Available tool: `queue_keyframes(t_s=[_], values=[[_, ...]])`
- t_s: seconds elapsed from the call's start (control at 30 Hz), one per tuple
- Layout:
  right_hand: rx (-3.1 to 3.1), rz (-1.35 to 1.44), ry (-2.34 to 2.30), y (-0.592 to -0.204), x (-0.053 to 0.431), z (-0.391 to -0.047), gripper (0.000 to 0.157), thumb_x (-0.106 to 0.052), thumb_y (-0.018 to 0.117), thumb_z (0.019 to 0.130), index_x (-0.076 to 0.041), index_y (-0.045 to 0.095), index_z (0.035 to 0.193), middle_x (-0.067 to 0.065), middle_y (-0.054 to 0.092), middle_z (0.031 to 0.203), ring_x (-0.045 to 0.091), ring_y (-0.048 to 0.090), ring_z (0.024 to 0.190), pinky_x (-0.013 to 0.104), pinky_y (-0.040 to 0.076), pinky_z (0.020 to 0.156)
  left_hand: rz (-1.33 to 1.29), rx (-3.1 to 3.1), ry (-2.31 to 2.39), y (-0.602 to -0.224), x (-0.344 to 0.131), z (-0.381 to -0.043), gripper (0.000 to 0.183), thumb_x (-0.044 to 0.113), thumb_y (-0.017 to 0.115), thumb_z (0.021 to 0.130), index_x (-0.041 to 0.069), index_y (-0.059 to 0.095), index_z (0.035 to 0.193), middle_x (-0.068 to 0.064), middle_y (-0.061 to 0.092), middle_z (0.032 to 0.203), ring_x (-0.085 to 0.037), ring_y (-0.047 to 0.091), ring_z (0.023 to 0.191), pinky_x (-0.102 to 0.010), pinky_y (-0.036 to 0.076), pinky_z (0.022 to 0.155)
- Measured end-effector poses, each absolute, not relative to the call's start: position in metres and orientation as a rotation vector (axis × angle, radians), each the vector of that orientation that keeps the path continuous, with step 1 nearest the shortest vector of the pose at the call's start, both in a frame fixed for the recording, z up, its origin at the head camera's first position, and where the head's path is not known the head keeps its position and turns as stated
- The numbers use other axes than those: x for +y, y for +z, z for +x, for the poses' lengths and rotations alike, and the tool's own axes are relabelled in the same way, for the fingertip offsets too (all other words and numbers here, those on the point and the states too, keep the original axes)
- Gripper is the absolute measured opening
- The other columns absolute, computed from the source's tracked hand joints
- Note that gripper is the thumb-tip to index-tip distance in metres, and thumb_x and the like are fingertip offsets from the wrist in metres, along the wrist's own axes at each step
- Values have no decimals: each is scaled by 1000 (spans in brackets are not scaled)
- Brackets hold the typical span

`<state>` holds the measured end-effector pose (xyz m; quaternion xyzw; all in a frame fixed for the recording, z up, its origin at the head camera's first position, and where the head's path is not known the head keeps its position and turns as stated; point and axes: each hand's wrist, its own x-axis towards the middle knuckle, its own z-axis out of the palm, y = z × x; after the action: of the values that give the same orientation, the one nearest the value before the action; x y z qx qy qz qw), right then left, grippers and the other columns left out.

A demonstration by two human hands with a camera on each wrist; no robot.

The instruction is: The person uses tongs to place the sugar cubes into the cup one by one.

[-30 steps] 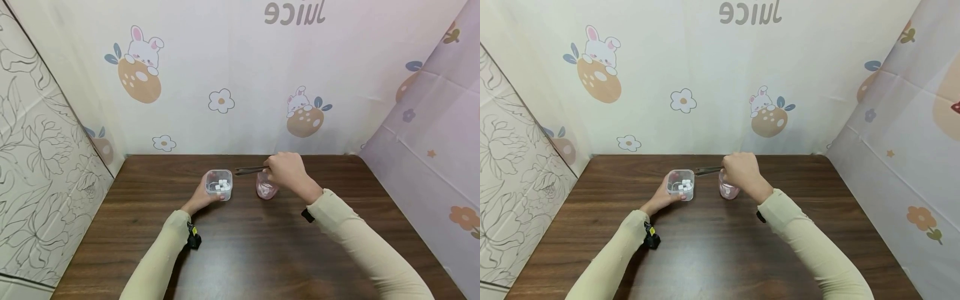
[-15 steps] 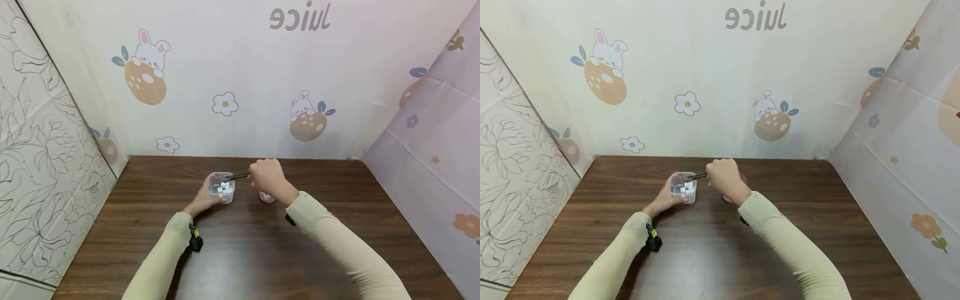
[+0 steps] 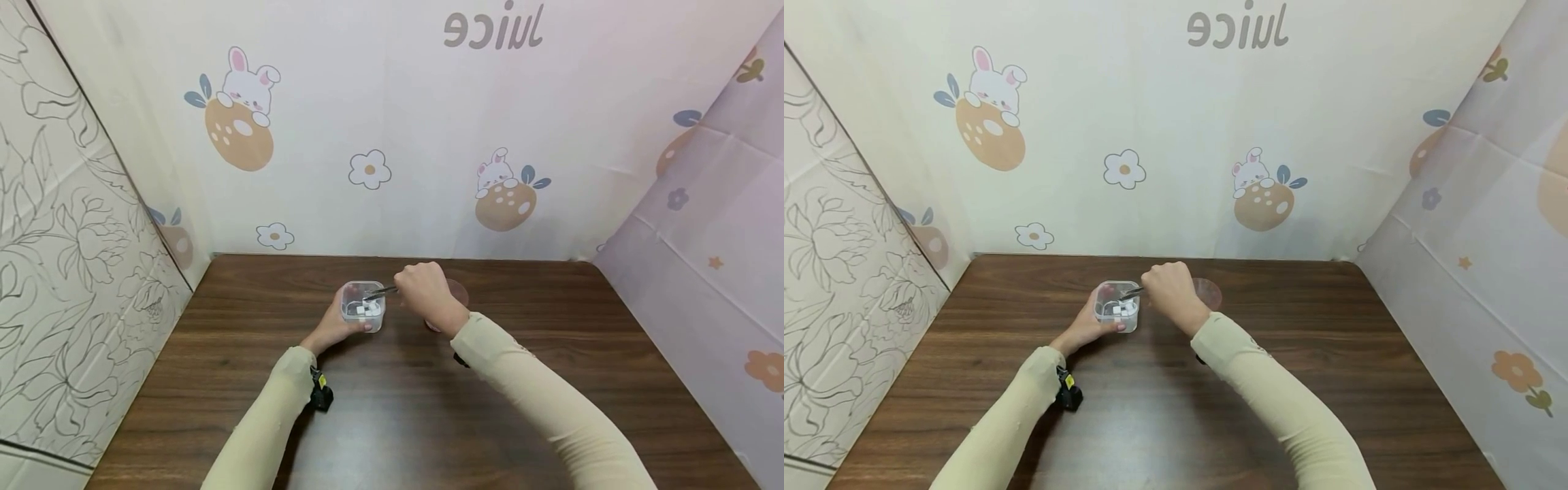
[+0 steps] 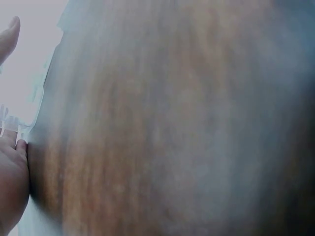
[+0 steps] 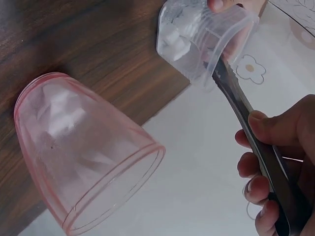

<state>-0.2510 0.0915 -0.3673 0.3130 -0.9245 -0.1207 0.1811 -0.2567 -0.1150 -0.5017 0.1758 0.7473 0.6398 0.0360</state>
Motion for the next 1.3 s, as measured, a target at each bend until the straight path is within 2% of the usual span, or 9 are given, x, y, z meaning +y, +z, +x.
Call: queue_keyframes(t_s=[0.17, 0.4, 0.7, 0.8, 1.03, 1.3], values=[[-2561, 904, -413, -374, 86, -253, 30, -18, 78, 68, -18, 53, 53, -4, 49, 51, 9, 38, 44, 29, 40, 39, 538, 2278, 1969, -486, -116, -248, 97, -5, 80, 69, -8, 19, 145, -33, 33, 141, -45, 35, 127, -52, 25, 108], [-2539, 900, -479, -380, 77, -255, 22, -8, 72, 69, -19, 59, 55, -3, 55, 53, 11, 45, 43, 32, 44, 41, 531, 2284, 1967, -487, -115, -250, 96, -6, 78, 69, -11, 17, 143, -35, 34, 138, -47, 36, 124, -56, 25, 106], [-2513, 894, -562, -385, 69, -256, 30, -4, 66, 76, -19, 55, 52, -6, 46, 48, 6, 33, 44, 29, 40, 39, 508, 2269, 1965, -486, -116, -249, 99, -4, 79, 70, -8, 17, 146, -32, 33, 141, -45, 34, 128, -54, 23, 108], [-2516, 887, -575, -386, 67, -256, 30, -4, 66, 78, -18, 57, 53, -6, 46, 48, 6, 32, 45, 29, 41, 39, 501, 2253, 1963, -485, -116, -249, 99, -3, 79, 70, -6, 16, 147, -32, 33, 142, -44, 34, 128, -53, 23, 108], [-2523, 847, -582, -384, 59, -255, 23, -7, 69, 77, -19, 64, 58, -4, 56, 54, 8, 44, 44, 31, 43, 40, 519, 2236, 1981, -486, -116, -251, 97, -6, 78, 71, -8, 16, 146, -33, 31, 141, -46, 34, 127, -54, 24, 108], [-2597, 818, -657, -381, 47, -255, 18, -11, 66, 82, -19, 68, 66, -5, 55, 56, 7, 40, 46, 30, 40, 40, 521, 2248, 1966, -485, -117, -249, 99, -4, 79, 71, -6, 15, 146, -33, 33, 141, -46, 35, 127, -53, 24, 108]])
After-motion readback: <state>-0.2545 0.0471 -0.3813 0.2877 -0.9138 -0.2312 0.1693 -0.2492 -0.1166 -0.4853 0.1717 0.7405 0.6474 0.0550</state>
